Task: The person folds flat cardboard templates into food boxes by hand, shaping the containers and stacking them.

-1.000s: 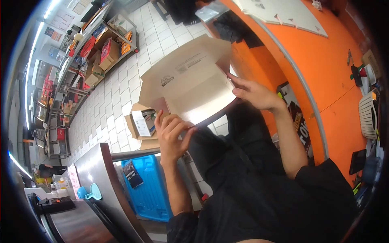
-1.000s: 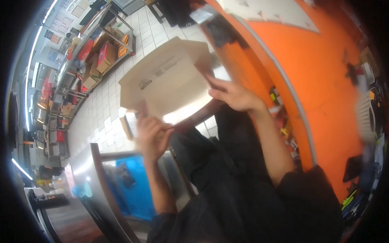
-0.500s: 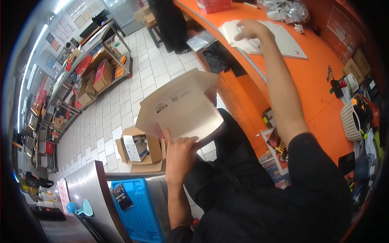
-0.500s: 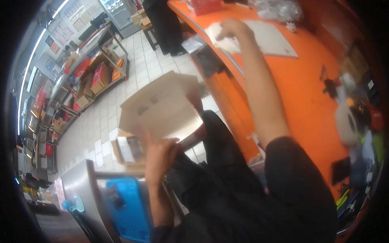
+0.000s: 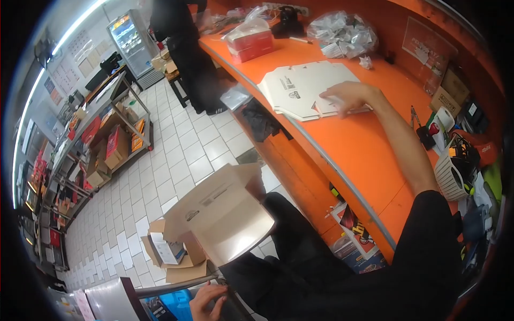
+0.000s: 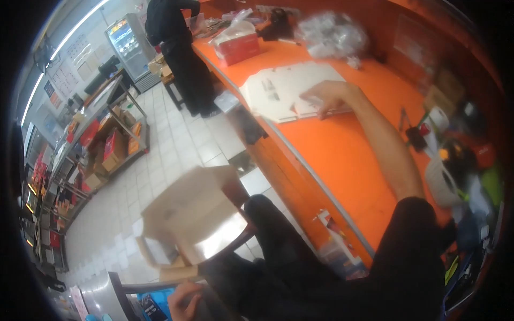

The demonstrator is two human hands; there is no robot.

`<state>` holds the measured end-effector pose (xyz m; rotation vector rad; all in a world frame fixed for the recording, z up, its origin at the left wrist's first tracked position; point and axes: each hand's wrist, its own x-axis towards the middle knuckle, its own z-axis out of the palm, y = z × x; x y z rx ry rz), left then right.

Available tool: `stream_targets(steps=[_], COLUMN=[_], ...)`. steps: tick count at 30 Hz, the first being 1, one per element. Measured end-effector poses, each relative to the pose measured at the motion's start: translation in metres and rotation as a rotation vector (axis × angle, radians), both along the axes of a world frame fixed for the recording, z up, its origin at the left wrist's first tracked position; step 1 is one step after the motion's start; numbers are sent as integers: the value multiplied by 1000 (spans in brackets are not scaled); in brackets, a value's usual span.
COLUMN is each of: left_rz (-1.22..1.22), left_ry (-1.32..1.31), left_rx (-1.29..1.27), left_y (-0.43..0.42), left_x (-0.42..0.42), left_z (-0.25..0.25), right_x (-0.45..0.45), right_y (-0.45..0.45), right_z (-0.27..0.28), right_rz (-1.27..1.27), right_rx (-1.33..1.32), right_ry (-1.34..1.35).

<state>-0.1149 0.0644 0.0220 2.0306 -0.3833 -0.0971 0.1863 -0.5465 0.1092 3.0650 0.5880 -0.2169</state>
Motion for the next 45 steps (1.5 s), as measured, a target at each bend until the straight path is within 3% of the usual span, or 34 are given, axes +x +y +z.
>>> stream_targets(steps=[4, 11, 17, 21, 27, 29, 38, 45], left_rz=[1, -200, -227, -264, -360, -389, -474, -447], left_ry=[60, 67, 77, 75, 63, 62, 64, 74], left_rx=[-184, -160, -47, -123, -181, -193, -244, -194], left_y=[-19, -49, -46, -53, -56, -53, -51, -51], left_x=[9, 35, 38, 41, 49, 49, 47, 40], left_z=[7, 27, 33, 30, 28, 27, 24, 26], right_x=[-13, -14, -28, -29, -31, -29, -36, -38], right_y=[8, -17, -13, -15, -12, -23, -29, -29], right_z=[12, 14, 20, 21, 37, 33, 17, 14], right_rz=[-66, 79, 36, 113, -99, -208, -21, -15], right_rx=[104, 37, 119, 93, 93, 206, 221, 249], right_ry=[80, 38, 102, 43, 155, 197, 78, 64])
